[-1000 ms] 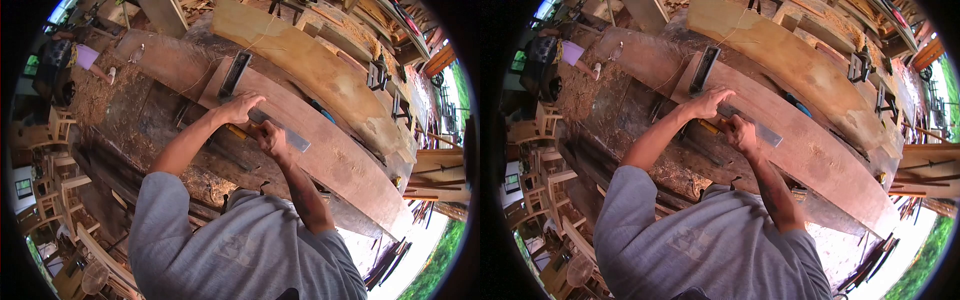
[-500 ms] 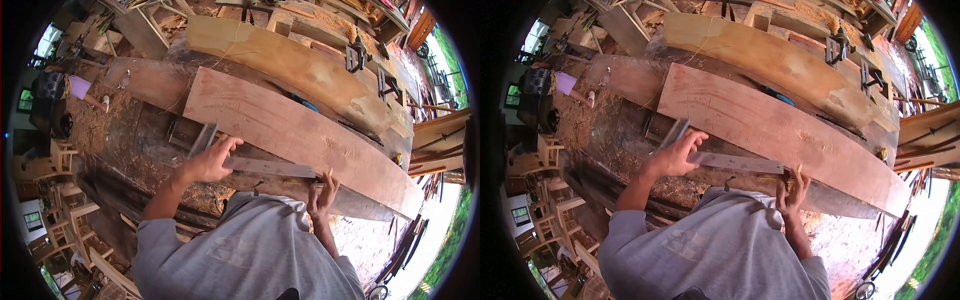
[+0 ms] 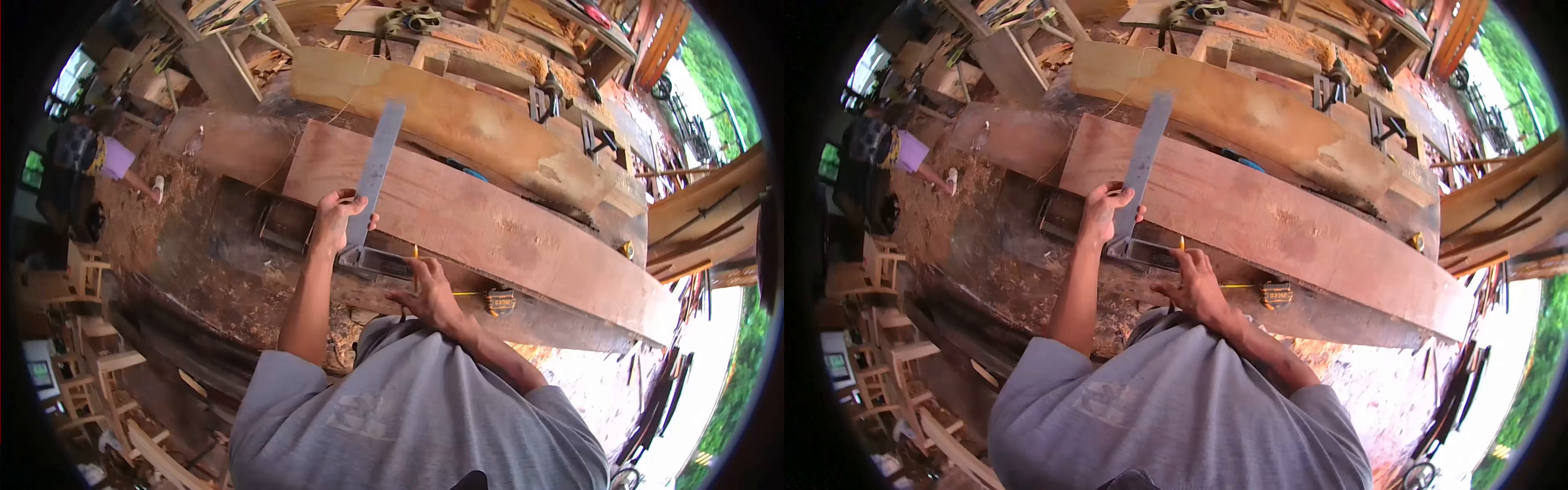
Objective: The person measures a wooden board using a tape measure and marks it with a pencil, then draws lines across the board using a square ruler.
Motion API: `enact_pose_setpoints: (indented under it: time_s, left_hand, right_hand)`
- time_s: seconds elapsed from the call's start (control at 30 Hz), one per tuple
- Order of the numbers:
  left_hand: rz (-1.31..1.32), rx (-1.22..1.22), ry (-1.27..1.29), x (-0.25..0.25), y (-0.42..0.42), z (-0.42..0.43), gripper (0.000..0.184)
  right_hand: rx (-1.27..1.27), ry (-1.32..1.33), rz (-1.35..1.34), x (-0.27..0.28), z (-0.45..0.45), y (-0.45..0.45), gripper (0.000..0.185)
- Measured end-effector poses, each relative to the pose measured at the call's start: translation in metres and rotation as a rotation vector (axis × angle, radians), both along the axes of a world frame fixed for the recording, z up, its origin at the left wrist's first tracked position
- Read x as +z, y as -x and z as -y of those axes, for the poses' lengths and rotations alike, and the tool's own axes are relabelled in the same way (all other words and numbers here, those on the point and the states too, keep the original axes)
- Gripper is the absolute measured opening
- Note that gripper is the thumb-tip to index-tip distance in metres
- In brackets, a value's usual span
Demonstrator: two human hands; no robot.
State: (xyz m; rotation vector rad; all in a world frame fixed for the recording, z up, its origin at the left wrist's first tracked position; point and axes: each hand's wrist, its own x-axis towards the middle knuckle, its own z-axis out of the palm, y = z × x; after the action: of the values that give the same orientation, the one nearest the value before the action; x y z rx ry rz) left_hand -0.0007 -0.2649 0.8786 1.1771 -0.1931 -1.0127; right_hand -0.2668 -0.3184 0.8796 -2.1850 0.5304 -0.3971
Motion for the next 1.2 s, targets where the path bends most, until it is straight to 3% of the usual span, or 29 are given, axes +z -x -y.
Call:
enact_pose_setpoints:
  time_s: [0.07, 0.17, 0.3, 0.4, 0.43, 0.5, 0.63, 0.7, 0.77, 0.8, 0.83, 0.9, 0.97, 1.03, 1.07, 1.1, 1.17, 1.2]
  left_hand:
    - [-0.104, -0.027, -0.024, -0.019, -0.010, 0.004, 0.039]
    - [-0.047, 0.030, -0.089, -0.051, -0.013, 0.000, 0.036]
    - [0.007, 0.114, -0.166, -0.063, -0.011, -0.008, 0.036]
    - [-0.098, 0.104, -0.120, -0.062, -0.015, -0.014, 0.034]
    - [-0.155, 0.107, -0.099, -0.059, -0.017, -0.014, 0.033]
    - [-0.157, 0.076, -0.092, -0.060, -0.021, -0.010, 0.032]
    - [0.052, 0.145, -0.157, -0.062, -0.021, -0.005, 0.039]
    - [0.151, 0.155, -0.194, -0.079, -0.022, -0.009, 0.041]
    - [0.728, 0.358, -0.124, -0.099, -0.021, -0.021, 0.047]
    - [0.755, 0.499, -0.329, -0.067, -0.003, -0.023, 0.048]
    - [0.761, 0.491, -0.331, -0.068, 0.013, -0.028, 0.048]
    - [0.684, 0.597, -0.318, -0.076, 0.043, -0.043, 0.058]
    - [0.641, 0.537, -0.361, -0.117, 0.079, -0.061, 0.068]
    - [0.203, 0.446, -0.223, -0.099, 0.103, -0.059, 0.073]
    - [-0.145, 0.607, -0.206, -0.076, 0.113, -0.045, 0.055]
    - [-0.148, 0.616, -0.212, -0.082, 0.111, -0.046, 0.055]
    - [-0.652, 0.502, 0.092, -0.090, 0.103, -0.042, 0.034]
    - [-0.646, 0.527, 0.082, -0.089, 0.102, -0.035, 0.018]
  right_hand:
    - [0.035, -0.012, -0.051, -0.016, 0.009, -0.004, 0.066]
    - [0.090, -0.041, -0.144, -0.037, 0.017, -0.007, 0.067]
    - [0.236, 0.105, -0.097, -0.049, 0.011, -0.001, 0.074]
    - [0.216, 0.413, -0.075, -0.055, 0.015, -0.006, 0.072]
    - [0.211, 0.412, -0.079, -0.060, 0.017, -0.008, 0.072]
    - [0.214, 0.160, -0.112, -0.064, 0.019, -0.011, 0.074]
    - [0.161, 0.135, -0.064, -0.060, 0.016, -0.015, 0.073]
    - [0.107, 0.326, -0.027, -0.061, 0.021, -0.018, 0.064]
    - [0.058, 0.356, -0.044, -0.057, 0.023, -0.020, 0.059]
    - [0.030, 0.385, -0.070, -0.055, 0.023, -0.020, 0.059]
    - [0.002, 0.413, -0.094, -0.055, 0.023, -0.021, 0.059]
    - [-0.028, 0.419, -0.069, -0.063, 0.018, -0.021, 0.060]
    - [-0.049, 0.418, -0.053, -0.068, 0.014, -0.022, 0.060]
    - [-0.100, 0.399, -0.073, -0.066, 0.012, -0.020, 0.061]
    - [-0.115, 0.425, -0.087, -0.067, 0.014, -0.019, 0.063]
    - [-0.104, 0.420, -0.090, -0.067, 0.014, -0.017, 0.063]
    - [-0.150, 0.462, -0.084, -0.065, 0.019, -0.015, 0.064]
    - [-0.126, 0.519, -0.108, -0.064, 0.022, -0.013, 0.065]
